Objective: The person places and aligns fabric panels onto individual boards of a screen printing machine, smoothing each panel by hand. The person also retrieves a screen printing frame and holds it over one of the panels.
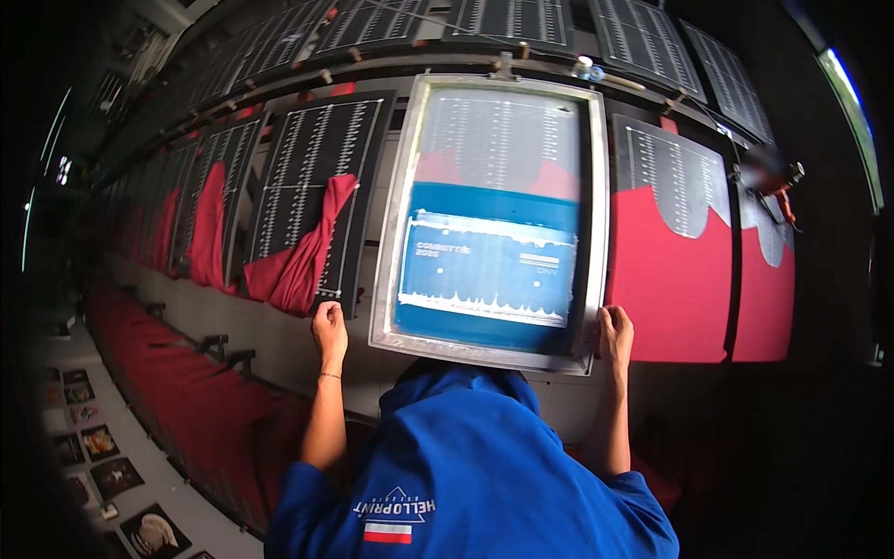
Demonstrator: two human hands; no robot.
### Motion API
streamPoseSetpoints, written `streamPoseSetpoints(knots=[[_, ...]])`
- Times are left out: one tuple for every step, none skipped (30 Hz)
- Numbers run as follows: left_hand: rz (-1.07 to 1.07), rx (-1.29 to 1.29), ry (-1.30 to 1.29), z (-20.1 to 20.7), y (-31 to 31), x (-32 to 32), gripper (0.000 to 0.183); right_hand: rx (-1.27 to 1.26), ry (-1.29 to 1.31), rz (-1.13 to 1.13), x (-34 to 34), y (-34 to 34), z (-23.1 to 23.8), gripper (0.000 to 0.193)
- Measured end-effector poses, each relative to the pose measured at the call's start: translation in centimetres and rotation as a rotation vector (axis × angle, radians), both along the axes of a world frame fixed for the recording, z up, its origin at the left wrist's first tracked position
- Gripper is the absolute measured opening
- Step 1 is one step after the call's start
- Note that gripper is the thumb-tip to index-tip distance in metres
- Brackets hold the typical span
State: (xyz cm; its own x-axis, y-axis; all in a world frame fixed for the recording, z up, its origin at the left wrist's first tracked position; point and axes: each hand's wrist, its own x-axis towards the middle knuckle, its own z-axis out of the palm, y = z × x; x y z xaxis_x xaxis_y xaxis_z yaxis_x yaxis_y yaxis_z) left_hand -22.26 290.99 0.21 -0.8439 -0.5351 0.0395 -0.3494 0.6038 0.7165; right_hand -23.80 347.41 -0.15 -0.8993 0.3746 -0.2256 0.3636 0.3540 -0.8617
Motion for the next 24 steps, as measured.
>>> streamPoseSetpoints(knots=[[0.021,-0.012,-0.050,0.4,-0.7,0.6,0.015,-0.065,-0.008,-0.008,0.2,-0.9,0.5,0.021],[0.067,-0.046,-0.103,0.9,-1.9,1.3,0.015,-0.079,-0.049,-0.009,0.3,-2.1,0.8,0.020],[0.106,-0.073,-0.149,0.9,-3.2,1.6,0.015,-0.098,0.012,0.039,0.5,-3.1,0.7,0.021],[0.142,-0.054,-0.087,0.6,-4.8,2.3,0.014,-0.146,-0.021,0.058,0.2,-4.7,1.8,0.021],[0.176,-0.030,0.004,0.2,-6.7,2.7,0.014,-0.192,-0.056,0.074,-0.1,-6.4,3.0,0.022],[0.212,-0.041,-0.017,-0.2,-8.1,2.2,0.015,-0.232,-0.060,0.105,-0.3,-7.3,3.5,0.022],[0.256,-0.057,-0.038,-0.5,-9.9,2.1,0.016,-0.278,-0.066,0.143,-0.8,-8.7,4.5,0.023],[0.295,-0.088,-0.027,-0.8,-12.0,1.8,0.016,-0.235,-0.147,0.178,-1.3,-10.2,5.7,0.023],[0.347,-0.128,-0.014,-1.7,-15.1,2.3,0.017,-0.284,-0.139,0.233,-1.8,-11.9,6.1,0.024],[0.396,-0.167,-0.004,-2.5,-17.8,2.8,0.019,-0.293,-0.147,0.281,-2.3,-13.9,6.5,0.024],[0.479,-0.148,-0.010,-3.2,-20.2,3.1,0.020,-0.297,-0.156,0.323,-2.7,-16.0,7.1,0.025],[0.543,-0.115,-0.011,-3.7,-21.8,2.0,0.022,-0.295,-0.163,0.368,-3.3,-17.9,7.5,0.025],[0.608,-0.085,-0.013,-4.0,-23.6,1.1,0.024,-0.282,-0.172,0.405,-3.9,-20.3,8.0,0.026],[0.662,-0.024,-0.081,-4.1,-25.6,0.7,0.028,-0.298,-0.188,0.441,-4.4,-23.2,8.3,0.026],[0.618,0.178,-0.098,-4.5,-27.5,0.2,0.030,-0.312,-0.203,0.474,-4.9,-26.3,8.6,0.027],[0.569,0.378,-0.115,-5.1,-29.6,0.4,0.031,-0.344,-0.229,0.514,-5.4,-30.0,9.1,0.028],[0.515,0.574,-0.131,-5.5,-31.7,0.7,0.033,-0.390,-0.252,0.569,-5.9,-34.1,9.4,0.028],[0.382,0.732,-0.169,-6.1,-33.3,1.1,0.034,-0.442,-0.265,0.620,-6.5,-38.4,9.2,0.029],[0.236,0.890,-0.210,-6.7,-34.1,1.4,0.034,-0.490,-0.260,0.657,-6.9,-42.3,7.7,0.034],[0.032,0.905,-0.283,-7.2,-34.4,0.5,0.030,-0.487,-0.240,0.570,-7.0,-46.6,6.6,0.038],[-0.152,0.912,-0.355,-7.2,-34.9,0.4,0.028,-0.300,-0.317,0.579,-7.5,-50.9,6.8,0.042],[-0.238,0.902,-0.342,-6.9,-35.2,0.4,0.026,-0.042,-0.196,0.625,-7.8,-53.9,3.7,0.039],[-0.323,0.894,-0.338,-6.3,-36.1,0.5,0.026,0.214,-0.087,0.662,-7.8,-56.6,-0.3,0.036],[-0.428,0.689,-0.557,-5.2,-38.0,0.4,0.027,0.260,-0.141,0.669,-8.0,-58.1,-1.6,0.033]])
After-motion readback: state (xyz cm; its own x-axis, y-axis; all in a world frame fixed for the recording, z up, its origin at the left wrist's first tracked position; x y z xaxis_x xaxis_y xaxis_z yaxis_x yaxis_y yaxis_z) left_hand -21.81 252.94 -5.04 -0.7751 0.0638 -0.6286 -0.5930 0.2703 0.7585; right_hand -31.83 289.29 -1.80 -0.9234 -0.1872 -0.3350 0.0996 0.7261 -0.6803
